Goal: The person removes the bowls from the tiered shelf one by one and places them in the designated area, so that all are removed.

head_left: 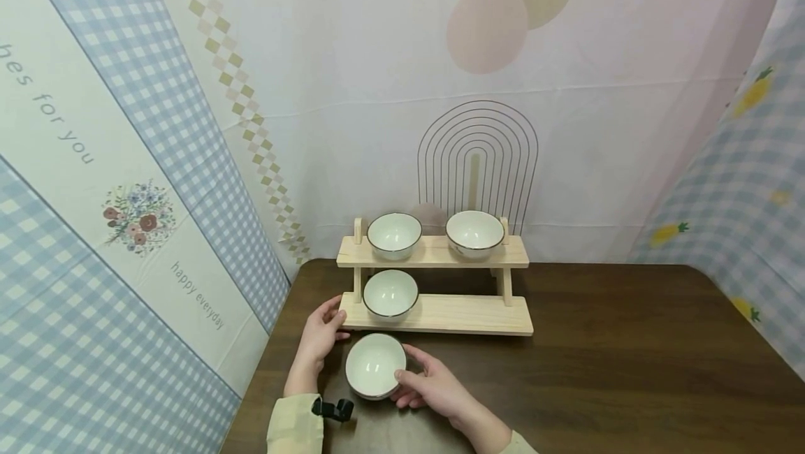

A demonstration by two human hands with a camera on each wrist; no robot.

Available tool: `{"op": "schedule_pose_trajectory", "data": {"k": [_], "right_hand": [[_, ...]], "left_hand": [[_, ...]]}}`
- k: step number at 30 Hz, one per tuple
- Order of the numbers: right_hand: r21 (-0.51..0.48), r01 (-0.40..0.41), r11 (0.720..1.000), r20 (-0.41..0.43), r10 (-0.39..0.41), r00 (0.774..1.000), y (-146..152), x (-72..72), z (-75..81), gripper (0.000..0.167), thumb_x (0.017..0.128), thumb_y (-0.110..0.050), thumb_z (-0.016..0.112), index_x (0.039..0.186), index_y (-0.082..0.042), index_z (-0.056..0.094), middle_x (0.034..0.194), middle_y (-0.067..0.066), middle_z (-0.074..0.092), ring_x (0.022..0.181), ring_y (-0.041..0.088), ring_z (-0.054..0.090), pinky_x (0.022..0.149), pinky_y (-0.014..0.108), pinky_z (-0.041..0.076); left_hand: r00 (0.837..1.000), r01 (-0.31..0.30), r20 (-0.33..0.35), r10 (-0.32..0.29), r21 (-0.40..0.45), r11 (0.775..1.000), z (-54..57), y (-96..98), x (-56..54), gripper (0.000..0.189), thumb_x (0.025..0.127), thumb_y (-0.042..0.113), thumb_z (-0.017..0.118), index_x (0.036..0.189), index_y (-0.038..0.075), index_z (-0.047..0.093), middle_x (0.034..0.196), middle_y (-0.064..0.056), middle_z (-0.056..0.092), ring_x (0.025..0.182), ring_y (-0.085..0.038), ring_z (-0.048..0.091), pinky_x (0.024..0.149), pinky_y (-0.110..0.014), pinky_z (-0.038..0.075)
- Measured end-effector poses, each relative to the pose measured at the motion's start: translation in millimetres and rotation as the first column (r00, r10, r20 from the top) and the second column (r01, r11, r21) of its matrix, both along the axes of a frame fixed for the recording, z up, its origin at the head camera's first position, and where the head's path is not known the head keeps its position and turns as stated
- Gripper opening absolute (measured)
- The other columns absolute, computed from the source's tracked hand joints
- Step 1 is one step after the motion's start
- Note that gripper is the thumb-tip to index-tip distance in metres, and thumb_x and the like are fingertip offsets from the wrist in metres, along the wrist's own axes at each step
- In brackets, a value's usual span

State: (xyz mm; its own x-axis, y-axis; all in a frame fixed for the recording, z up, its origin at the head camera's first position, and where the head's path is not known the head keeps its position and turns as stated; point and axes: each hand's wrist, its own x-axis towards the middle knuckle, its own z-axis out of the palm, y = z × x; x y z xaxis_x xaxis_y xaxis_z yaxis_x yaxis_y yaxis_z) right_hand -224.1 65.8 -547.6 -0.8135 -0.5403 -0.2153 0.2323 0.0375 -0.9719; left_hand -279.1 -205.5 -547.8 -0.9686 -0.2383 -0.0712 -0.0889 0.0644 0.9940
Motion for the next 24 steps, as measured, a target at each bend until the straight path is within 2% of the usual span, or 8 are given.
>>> {"op": "schedule_pose_trajectory", "data": {"k": [13,24], "right_hand": [[-0.004,0.009,1.0,-0.007,-0.009,1.0,-4,5.8,0.9,0.08,0.106,-0.026,0.069,0.166,0.005,0.025,0.091,0.02,0.079,0.071,0.017,0.075,0.06,0.026,0.058],[0.016,0.029,0.999,-0.015,-0.029,0.999,-13,16.3,-0.1,0.079,0.108,-0.03,0.065,0.167,0.002,0.025,0.092,0.018,0.079,0.073,0.019,0.076,0.061,0.027,0.057]], "left_hand": [[0.999,0.031,-0.005,-0.031,0.009,0.999,0.2,-5.5,2.5,0.048,0.111,0.002,0.055,0.156,-0.011,0.044,0.124,-0.03,0.063,0.095,-0.028,0.066,0.074,-0.041,0.064],[0.999,0.053,-0.007,-0.053,0.008,0.999,2.5,-11.6,7.1,0.047,0.111,0.002,0.054,0.155,-0.011,0.045,0.124,-0.029,0.062,0.097,-0.027,0.065,0.074,-0.039,0.064]]}}
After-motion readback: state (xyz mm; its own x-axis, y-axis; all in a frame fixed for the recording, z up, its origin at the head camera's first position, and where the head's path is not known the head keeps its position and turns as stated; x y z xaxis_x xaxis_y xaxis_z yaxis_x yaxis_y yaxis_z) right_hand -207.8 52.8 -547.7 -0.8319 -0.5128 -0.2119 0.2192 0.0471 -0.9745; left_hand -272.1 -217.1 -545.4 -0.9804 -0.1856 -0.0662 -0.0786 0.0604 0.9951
